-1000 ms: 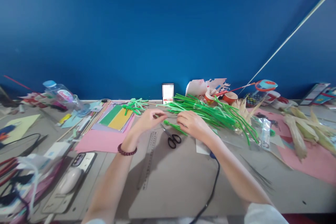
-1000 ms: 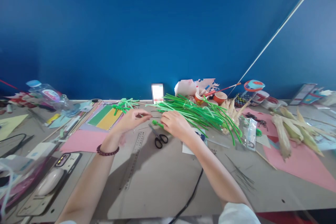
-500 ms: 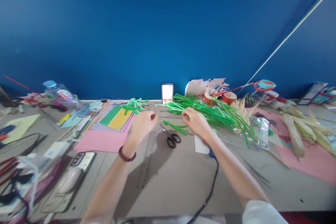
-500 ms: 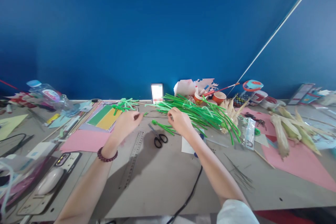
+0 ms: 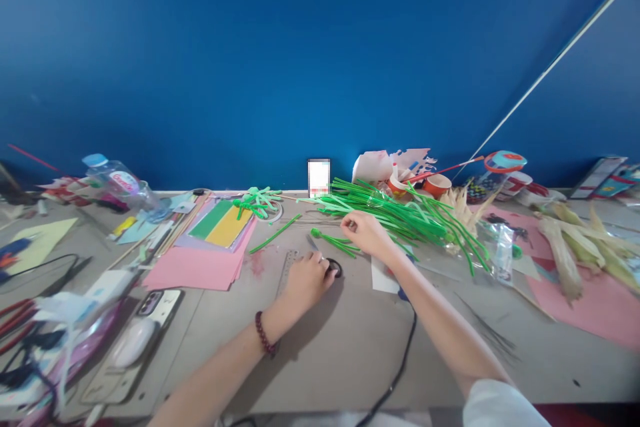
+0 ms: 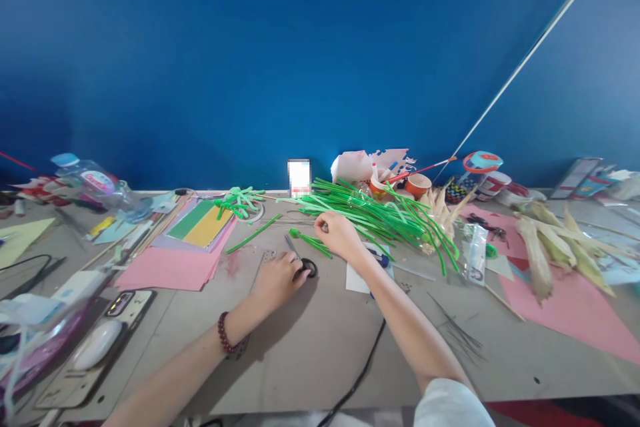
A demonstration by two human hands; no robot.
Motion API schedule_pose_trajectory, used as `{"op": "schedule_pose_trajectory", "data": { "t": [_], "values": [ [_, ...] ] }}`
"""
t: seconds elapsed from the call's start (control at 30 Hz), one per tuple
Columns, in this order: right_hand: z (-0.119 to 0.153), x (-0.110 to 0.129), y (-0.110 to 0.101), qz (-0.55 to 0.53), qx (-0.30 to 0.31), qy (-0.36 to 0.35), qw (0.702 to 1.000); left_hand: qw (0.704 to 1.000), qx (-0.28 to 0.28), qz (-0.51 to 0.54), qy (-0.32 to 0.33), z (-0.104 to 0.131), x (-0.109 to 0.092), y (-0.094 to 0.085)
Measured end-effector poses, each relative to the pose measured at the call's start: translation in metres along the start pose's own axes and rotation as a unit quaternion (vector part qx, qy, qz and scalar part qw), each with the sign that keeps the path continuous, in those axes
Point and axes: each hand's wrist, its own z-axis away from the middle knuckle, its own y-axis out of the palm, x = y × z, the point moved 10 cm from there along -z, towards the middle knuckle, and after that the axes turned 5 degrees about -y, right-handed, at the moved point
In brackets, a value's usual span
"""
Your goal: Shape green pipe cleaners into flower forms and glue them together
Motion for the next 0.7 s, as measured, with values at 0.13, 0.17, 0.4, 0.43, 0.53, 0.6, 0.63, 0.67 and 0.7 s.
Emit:
{"op": "schedule_pose_trajectory", "data": {
  "t": [0.13,0.17,0.4,0.43,0.53,0.6,0.63,0.67,0.7],
  "values": [
    [0.000,0.000,0.000,-0.017,-0.007,-0.021,1.000,0.999,0.016,-0.027,-0.021,0.002,0.001,-0.002],
    [0.000,0.001,0.000,-0.021,-0.008,-0.023,0.999,0.999,0.019,-0.035,-0.025,0.003,0.001,-0.002],
    [0.001,0.003,-0.008,-0.036,-0.018,-0.020,0.999,0.994,0.042,-0.034,-0.090,0.011,0.020,0.000],
    [0.001,0.003,-0.009,-0.037,-0.018,-0.019,0.999,0.993,0.053,-0.031,-0.097,0.013,0.023,0.002],
    [0.000,0.003,-0.009,-0.041,-0.018,-0.017,0.999,0.992,0.064,-0.032,-0.107,0.022,0.030,0.001],
    [0.000,0.002,-0.008,-0.043,-0.015,-0.012,0.999,0.993,0.058,-0.034,-0.099,0.028,0.033,0.001],
    [0.000,0.002,-0.008,-0.044,-0.014,-0.009,0.999,0.994,0.054,-0.030,-0.093,0.030,0.034,0.001],
    [0.001,0.002,-0.008,-0.045,-0.013,-0.007,0.999,0.995,0.052,-0.021,-0.084,0.033,0.035,0.002],
    [0.001,0.002,-0.009,-0.046,-0.012,-0.006,0.999,0.995,0.051,-0.009,-0.080,0.036,0.037,0.004]
  ]
}}
